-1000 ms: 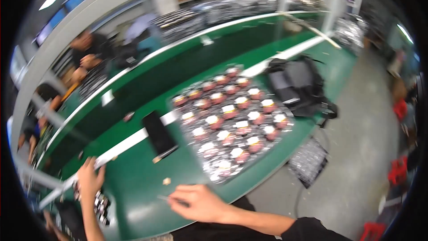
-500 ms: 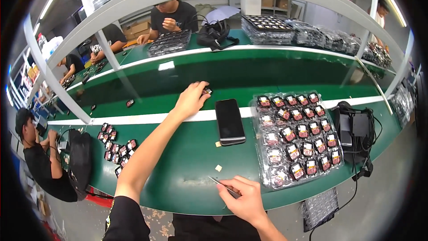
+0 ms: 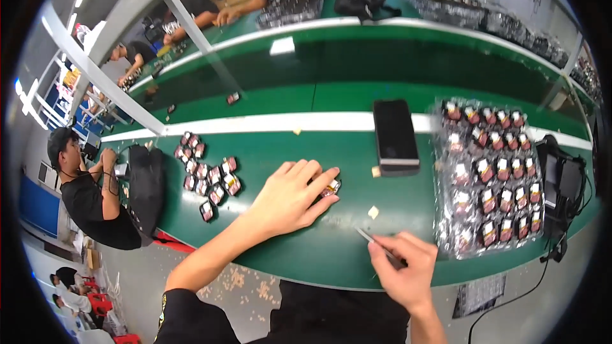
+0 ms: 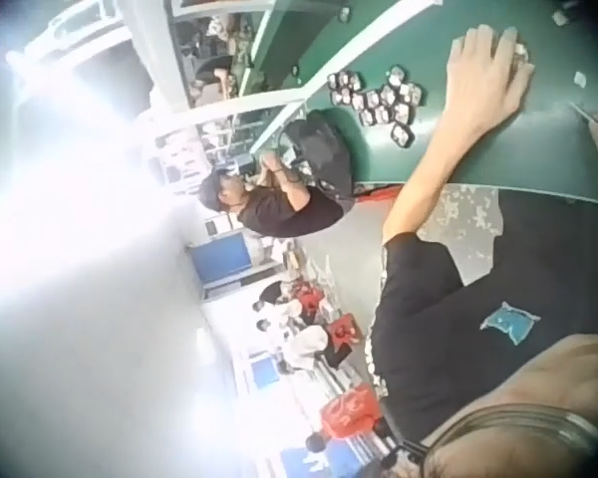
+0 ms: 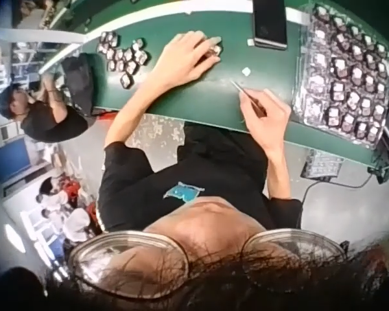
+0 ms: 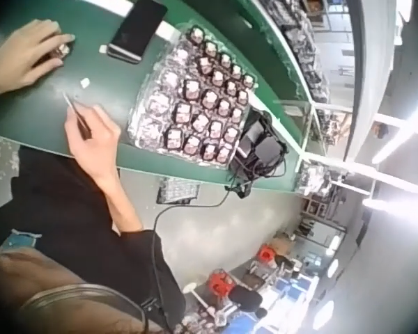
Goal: Assembling internal components of a small electronic device, likely a smartwatch, using tweezers.
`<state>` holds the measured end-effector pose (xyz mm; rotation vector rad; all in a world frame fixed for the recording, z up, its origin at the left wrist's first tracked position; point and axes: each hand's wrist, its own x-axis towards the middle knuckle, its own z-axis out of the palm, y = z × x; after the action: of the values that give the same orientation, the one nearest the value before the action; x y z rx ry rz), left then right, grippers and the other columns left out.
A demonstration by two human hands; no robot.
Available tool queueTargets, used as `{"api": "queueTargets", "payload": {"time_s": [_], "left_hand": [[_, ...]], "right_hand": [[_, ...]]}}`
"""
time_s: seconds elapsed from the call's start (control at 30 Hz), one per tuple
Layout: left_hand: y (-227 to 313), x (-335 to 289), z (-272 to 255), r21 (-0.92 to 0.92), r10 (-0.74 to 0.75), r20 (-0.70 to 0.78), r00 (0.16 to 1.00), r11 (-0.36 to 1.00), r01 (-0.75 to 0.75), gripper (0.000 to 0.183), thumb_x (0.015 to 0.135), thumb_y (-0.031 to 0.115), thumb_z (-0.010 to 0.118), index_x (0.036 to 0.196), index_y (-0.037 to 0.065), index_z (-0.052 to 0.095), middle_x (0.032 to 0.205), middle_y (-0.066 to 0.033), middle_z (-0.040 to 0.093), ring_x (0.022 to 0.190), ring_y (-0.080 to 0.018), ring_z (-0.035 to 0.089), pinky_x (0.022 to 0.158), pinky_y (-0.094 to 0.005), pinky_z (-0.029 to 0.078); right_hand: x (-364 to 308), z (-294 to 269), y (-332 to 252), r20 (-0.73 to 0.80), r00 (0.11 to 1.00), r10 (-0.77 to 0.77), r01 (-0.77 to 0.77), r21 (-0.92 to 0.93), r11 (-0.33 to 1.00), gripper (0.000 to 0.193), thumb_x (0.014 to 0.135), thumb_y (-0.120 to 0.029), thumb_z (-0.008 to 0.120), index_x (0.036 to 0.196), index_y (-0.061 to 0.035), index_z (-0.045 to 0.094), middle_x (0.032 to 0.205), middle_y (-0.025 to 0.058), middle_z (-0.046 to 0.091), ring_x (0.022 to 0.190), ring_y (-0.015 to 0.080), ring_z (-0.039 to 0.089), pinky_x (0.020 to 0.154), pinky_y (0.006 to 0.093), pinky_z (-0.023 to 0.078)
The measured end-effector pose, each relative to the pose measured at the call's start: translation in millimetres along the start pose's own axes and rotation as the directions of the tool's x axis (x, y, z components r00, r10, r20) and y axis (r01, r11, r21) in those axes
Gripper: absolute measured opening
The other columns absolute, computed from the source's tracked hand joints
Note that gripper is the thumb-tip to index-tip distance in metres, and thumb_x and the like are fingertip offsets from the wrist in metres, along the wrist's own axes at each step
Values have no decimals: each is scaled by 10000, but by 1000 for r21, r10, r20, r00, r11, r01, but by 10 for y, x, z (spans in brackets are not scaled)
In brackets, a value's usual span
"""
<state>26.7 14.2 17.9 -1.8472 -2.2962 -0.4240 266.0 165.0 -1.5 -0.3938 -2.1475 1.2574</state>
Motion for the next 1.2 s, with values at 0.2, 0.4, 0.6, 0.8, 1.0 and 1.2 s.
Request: {"api": "queueTargets", "payload": {"time_s": [0.2, 0.4, 0.6, 0.8, 1.0, 1.2], "left_hand": [[-99, -114, -138, -255, -24, 65, 998, 966, 39, 794, 748, 397, 981, 1422, 81, 704, 1255, -108, 681, 1126, -313, 659, 961, -411, 493], [-257, -170, 20, -397, -13, 81, 997, 917, 44, 633, 776, 244, 973, 1357, 100, 768, 1113, -50, 688, 1056, -249, 636, 982, -374, 445], [-173, -185, 64, -452, -23, 50, 998, 891, 43, 570, 770, 206, 977, 1298, 102, 788, 1083, -30, 694, 899, -216, 586, 830, -323, 464], [74, -226, 85, -613, 147, 144, 979, 789, -29, 609, 745, 320, 982, 1266, 59, 807, 1077, -50, 768, 889, -219, 638, 834, -343, 415], [42, -185, 112, -579, 127, 176, 976, 815, -1, 639, 695, 401, 981, 1212, 52, 843, 963, -53, 765, 885, -223, 673, 838, -358, 386], [32, -192, 127, -585, 132, 170, 976, 811, -8, 649, 687, 420, 979, 1202, 50, 845, 951, -55, 767, 881, -223, 675, 842, -360, 388]], "right_hand": [[44, 35, 8, -31, 997, 64, -64, -1, 998, 138, 878, 1, 864, 1006, 35, 826, 703, 66, 673, 518, 98, 551, 484, 269, 387], [47, 96, 44, -24, 997, 74, -74, -14, 997, 141, 878, 13, 857, 1013, 38, 826, 703, 59, 671, 520, 87, 541, 485, 261, 372], [7, 58, 69, 7, 995, 96, -96, 56, 994, 158, 859, 39, 868, 1014, 32, 839, 692, 30, 650, 526, 45, 496, 489, 245, 325], [24, 6, 95, 90, 994, 55, -64, 107, 992, 134, 839, 74, 838, 966, 34, 820, 678, 37, 628, 522, 61, 504, 487, 251, 330], [99, 86, 125, 127, 991, 36, -33, -29, 999, 127, 812, 83, 830, 922, 28, 795, 666, 56, 616, 510, 127, 551, 484, 285, 396], [89, 124, 123, 145, 989, 22, -14, -61, 998, 131, 813, 76, 840, 930, 26, 811, 690, 57, 646, 525, 111, 537, 497, 271, 374]]}}
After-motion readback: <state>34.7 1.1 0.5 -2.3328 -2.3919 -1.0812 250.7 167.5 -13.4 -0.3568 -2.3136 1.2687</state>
